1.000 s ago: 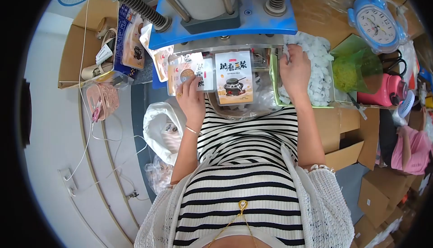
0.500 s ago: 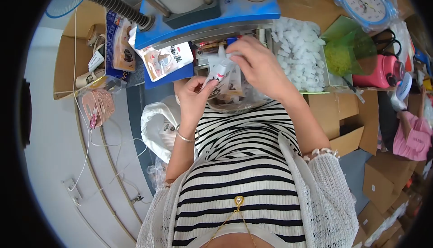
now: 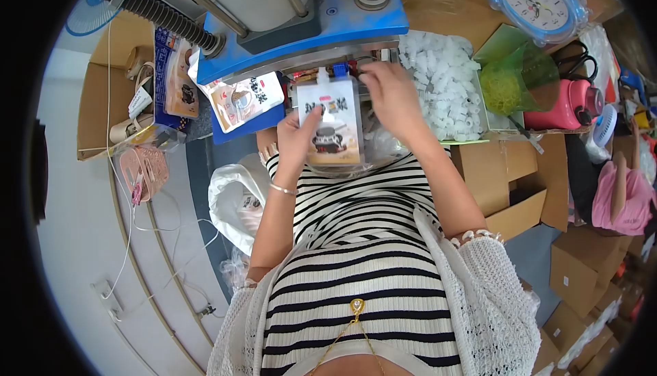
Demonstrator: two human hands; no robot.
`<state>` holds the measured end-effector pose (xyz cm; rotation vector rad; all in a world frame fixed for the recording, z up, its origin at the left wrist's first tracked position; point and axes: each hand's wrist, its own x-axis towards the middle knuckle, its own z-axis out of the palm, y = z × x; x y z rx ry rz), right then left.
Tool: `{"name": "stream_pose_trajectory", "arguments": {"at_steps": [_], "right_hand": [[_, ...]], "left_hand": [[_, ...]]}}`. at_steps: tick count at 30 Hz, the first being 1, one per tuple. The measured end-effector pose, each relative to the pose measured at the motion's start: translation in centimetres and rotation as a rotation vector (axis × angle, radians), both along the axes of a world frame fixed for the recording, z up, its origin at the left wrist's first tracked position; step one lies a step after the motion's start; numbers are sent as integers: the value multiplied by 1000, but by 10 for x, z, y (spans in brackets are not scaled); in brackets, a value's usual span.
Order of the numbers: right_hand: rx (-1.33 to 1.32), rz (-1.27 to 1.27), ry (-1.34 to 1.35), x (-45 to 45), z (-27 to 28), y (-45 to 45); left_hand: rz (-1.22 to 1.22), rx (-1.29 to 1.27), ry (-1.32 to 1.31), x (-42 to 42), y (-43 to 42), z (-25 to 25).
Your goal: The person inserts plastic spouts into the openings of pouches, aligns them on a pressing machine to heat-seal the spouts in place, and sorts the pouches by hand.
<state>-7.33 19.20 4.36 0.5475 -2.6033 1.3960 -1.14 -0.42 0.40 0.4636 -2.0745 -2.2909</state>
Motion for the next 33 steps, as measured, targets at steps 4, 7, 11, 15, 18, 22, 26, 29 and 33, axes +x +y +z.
{"name": "stream_pose_trajectory", "arguments": {"at_steps": [4, 7, 11, 15, 18, 22, 26, 29, 33], "right_hand": [[275, -183, 232, -20, -7, 14], [746, -301, 218, -37, -10, 27], [630, -331, 229, -40, -56, 23], [675, -364, 328, -24, -37, 27], [662, -364, 315, -21, -37, 29], [668, -306, 272, -26, -38, 33], [572, -274, 246, -24, -33, 35], [484, -250, 202, -19, -37, 37], [381, -202, 148, -15, -39, 42]], "left_hand": [[15, 10, -45, -27, -2, -7], [-25, -665, -189, -23, -13, -4], [-81, -821, -130, -8, -20, 49], [123, -1635, 428, 0, -51, 5], [94, -1617, 529, 22, -52, -25], [98, -1469, 467, 28, -69, -51], [133, -1432, 557, 18, -72, -50], [101, -1369, 523, 21, -71, -47], [130, -1338, 568, 23, -65, -41]]}}
